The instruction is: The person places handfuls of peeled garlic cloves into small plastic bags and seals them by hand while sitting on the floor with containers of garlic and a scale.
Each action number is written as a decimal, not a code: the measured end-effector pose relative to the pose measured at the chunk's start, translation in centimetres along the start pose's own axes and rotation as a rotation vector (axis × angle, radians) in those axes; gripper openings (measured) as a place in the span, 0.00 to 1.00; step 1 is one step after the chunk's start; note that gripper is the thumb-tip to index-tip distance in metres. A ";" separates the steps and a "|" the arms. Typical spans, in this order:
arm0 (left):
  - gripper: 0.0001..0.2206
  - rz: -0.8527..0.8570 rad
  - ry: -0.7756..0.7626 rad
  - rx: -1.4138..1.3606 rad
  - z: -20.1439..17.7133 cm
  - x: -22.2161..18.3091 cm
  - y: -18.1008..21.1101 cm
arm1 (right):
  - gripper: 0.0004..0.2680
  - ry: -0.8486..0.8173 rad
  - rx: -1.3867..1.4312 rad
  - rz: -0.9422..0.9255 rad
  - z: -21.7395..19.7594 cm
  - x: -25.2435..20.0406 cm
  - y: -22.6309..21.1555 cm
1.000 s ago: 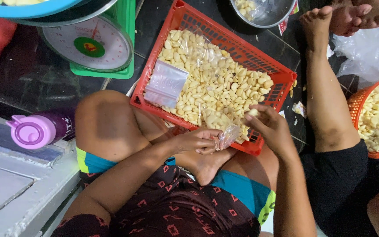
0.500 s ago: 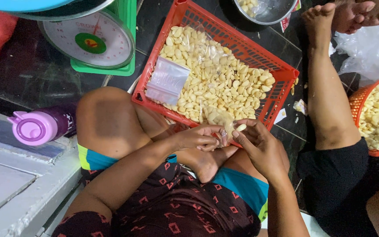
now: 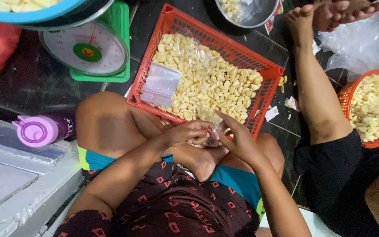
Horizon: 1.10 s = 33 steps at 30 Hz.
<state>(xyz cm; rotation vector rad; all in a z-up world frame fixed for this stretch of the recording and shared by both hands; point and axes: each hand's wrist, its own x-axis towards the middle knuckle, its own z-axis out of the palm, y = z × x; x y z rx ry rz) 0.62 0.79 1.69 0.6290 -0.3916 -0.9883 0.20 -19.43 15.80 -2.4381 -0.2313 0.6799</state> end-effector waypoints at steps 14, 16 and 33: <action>0.31 0.076 0.310 0.192 0.4 -3.4 1.8 | 0.04 0.644 0.132 -0.274 -5.1 -1.6 -2.7; 0.33 0.115 0.378 0.207 -0.6 -3.8 0.5 | 0.03 0.518 0.093 -0.240 -5.6 -1.8 -3.9; 0.49 0.145 0.289 0.273 0.1 -2.2 -1.7 | 0.05 0.135 0.480 -0.370 -1.5 -8.7 -13.8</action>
